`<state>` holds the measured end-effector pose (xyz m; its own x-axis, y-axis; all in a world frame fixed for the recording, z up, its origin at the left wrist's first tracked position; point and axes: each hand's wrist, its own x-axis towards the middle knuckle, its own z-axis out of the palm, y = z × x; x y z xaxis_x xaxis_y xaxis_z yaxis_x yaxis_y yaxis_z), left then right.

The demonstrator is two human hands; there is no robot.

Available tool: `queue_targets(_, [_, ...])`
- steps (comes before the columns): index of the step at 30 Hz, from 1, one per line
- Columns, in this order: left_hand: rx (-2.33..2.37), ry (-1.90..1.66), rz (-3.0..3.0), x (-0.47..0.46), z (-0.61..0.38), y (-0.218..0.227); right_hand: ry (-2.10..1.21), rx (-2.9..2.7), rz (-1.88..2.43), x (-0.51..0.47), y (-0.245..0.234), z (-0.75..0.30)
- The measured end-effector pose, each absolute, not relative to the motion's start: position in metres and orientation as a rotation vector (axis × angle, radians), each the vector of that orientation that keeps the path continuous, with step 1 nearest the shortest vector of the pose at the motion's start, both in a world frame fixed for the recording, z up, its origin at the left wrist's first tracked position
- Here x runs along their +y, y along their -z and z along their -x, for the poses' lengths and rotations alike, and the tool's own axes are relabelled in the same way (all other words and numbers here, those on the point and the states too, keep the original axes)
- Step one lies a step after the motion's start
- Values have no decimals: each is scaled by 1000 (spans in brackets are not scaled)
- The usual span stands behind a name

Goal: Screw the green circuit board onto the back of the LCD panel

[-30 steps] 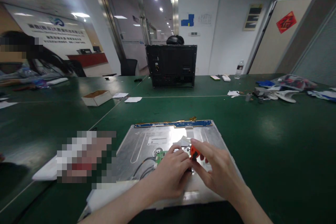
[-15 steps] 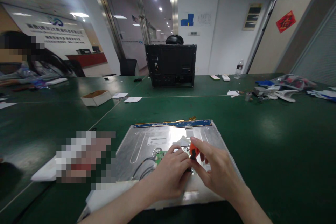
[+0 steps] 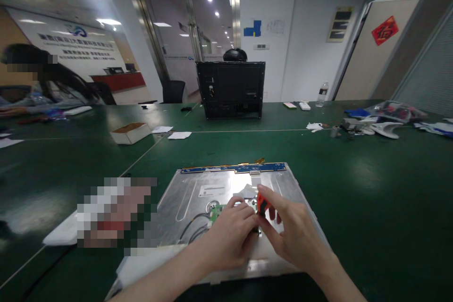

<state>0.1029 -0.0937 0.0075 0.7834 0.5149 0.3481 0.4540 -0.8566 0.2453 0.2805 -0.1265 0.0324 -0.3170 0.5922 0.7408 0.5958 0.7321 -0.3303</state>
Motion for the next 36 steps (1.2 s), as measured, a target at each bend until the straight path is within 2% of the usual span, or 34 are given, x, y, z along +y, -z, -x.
queue_targets(4, [771, -596, -2825, -94, -103, -8, 63, -2004, 898, -125, -33, -281])
queue_targets(13, [740, -621, -2818, -93, -103, -9, -94, -2040, 916, -128, -33, -280])
queue_targets(21, [756, -612, -2825, -94, -102, -9, 19, -2001, 916, -125, -32, -280])
queue_targets(30, [768, -607, -2837, -95, -104, -11, -96, -2037, 947, -129, -31, -281])
queue_targets(36, [766, -591, -2820, -95, -103, -11, 0, -2015, 928, -127, -31, -280])
